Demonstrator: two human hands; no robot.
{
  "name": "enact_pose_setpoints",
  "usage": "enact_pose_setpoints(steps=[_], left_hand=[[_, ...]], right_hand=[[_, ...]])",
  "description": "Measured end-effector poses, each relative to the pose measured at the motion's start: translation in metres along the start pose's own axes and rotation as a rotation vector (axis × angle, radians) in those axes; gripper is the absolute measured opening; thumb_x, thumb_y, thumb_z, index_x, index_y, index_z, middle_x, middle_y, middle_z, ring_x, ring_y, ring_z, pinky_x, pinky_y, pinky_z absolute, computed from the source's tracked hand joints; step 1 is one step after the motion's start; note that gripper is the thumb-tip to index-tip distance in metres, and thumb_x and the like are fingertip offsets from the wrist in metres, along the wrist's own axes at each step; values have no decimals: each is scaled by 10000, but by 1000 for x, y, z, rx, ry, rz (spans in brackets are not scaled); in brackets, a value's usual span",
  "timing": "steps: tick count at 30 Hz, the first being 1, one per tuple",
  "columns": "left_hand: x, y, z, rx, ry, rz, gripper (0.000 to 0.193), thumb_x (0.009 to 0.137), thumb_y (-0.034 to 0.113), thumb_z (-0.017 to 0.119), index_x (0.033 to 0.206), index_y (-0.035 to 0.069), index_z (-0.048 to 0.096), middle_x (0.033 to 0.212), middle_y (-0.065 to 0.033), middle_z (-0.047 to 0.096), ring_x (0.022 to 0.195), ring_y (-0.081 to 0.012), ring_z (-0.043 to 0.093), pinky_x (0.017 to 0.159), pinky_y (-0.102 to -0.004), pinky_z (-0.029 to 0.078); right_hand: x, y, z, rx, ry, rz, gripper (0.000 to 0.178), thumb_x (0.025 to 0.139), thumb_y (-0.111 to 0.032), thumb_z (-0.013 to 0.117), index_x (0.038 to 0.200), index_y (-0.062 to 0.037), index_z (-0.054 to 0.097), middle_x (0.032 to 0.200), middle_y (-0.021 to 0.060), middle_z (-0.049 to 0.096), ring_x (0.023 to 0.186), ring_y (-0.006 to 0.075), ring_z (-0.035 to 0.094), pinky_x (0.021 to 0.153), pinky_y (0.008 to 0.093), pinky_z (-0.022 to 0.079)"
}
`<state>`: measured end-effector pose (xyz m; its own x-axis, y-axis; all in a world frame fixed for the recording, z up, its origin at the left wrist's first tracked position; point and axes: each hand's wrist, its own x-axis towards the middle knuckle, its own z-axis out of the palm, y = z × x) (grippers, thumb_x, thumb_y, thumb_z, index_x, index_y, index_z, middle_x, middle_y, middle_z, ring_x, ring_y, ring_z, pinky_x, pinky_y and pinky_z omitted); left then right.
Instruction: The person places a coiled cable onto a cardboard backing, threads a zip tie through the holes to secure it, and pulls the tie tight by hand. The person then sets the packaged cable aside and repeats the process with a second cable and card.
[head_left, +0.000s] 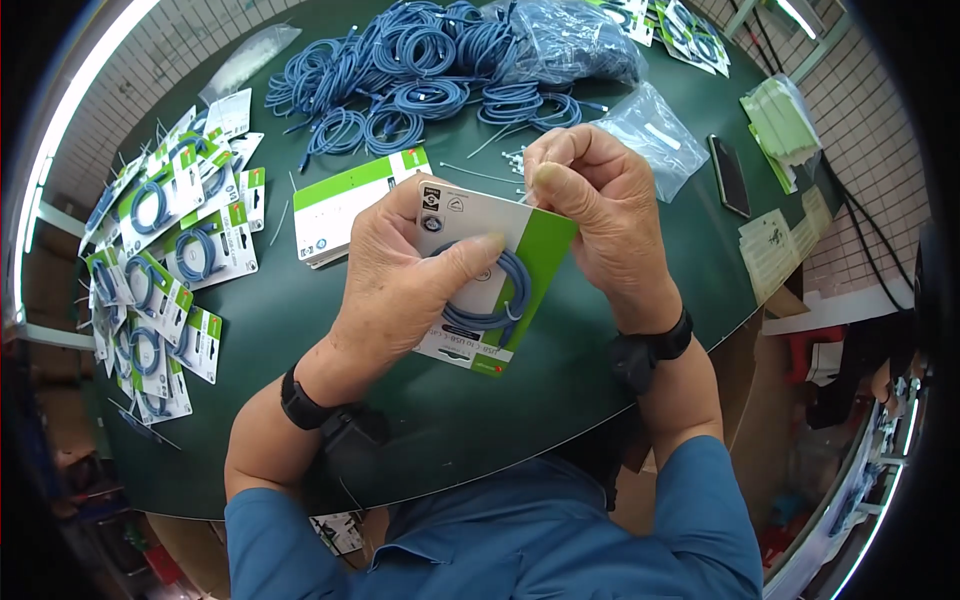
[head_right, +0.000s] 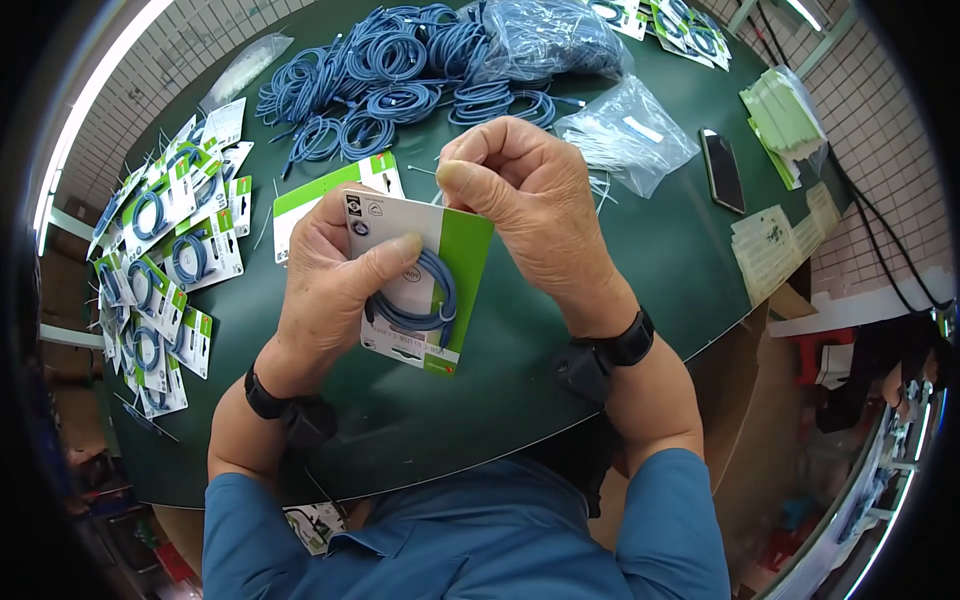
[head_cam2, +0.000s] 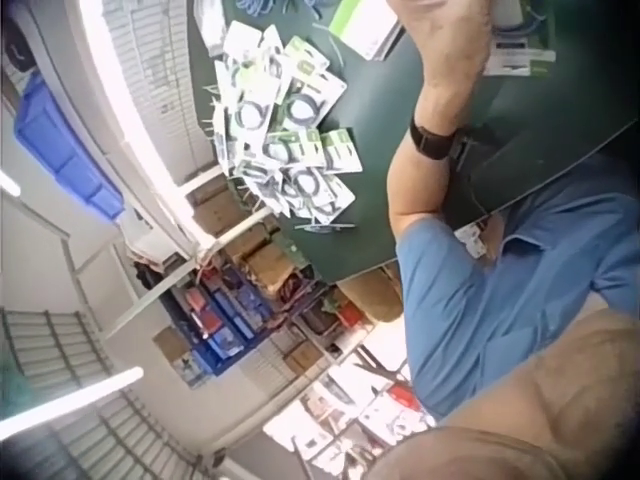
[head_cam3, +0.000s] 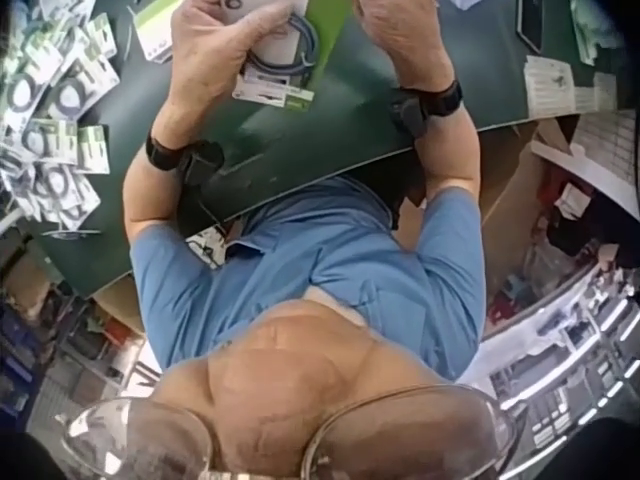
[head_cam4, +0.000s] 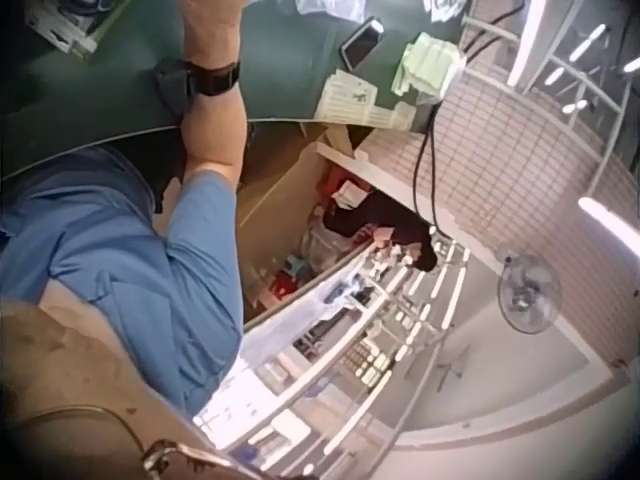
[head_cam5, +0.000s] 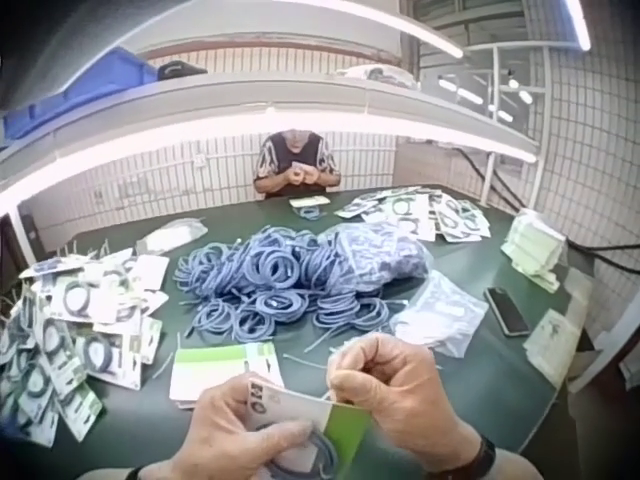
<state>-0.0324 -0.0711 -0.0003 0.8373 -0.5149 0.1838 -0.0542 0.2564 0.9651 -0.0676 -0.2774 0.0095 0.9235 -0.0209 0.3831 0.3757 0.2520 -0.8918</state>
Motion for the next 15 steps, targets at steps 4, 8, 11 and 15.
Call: enact_pose_setpoints(steps=[4, 8, 11, 15], left_hand=[[1, -3, 3, -48, 77, -74, 258, 923, 104, 789, 1118, 1, 655, 1003, -79, 745, 862, -110, 703, 777, -260, 581], [6, -8, -4, -55, 155, -17, 308, 963, 108, 756, 1204, -11, 605, 1075, -103, 735, 920, -122, 705, 809, -268, 591], [12, -9, -8, -98, 153, 26, 315, 979, 108, 738, 1228, -14, 587, 1108, -111, 728, 946, -132, 706, 832, -281, 592], [14, -8, -8, -122, 137, 47, 311, 992, 96, 715, 1246, -21, 578, 1131, -120, 724, 984, -147, 707, 879, -298, 588]], right_hand=[[3, 6, -9, 5, 133, 11, 181, 1007, -159, 712, 1056, -8, 625, 947, 54, 649, 827, 86, 616, 719, 214, 495], [0, 9, -2, -70, 157, 100, 290, 1021, -212, 704, 1188, 11, 626, 997, 52, 681, 862, 80, 636, 745, 226, 519], [-6, 23, 9, -209, 28, 111, 365, 1011, -304, 714, 1142, 32, 659, 922, 54, 700, 814, 91, 649, 700, 244, 529], [-7, 27, 8, -360, -51, 137, 388, 1014, -343, 707, 1102, 35, 691, 898, 57, 719, 818, 95, 660, 704, 255, 545]])
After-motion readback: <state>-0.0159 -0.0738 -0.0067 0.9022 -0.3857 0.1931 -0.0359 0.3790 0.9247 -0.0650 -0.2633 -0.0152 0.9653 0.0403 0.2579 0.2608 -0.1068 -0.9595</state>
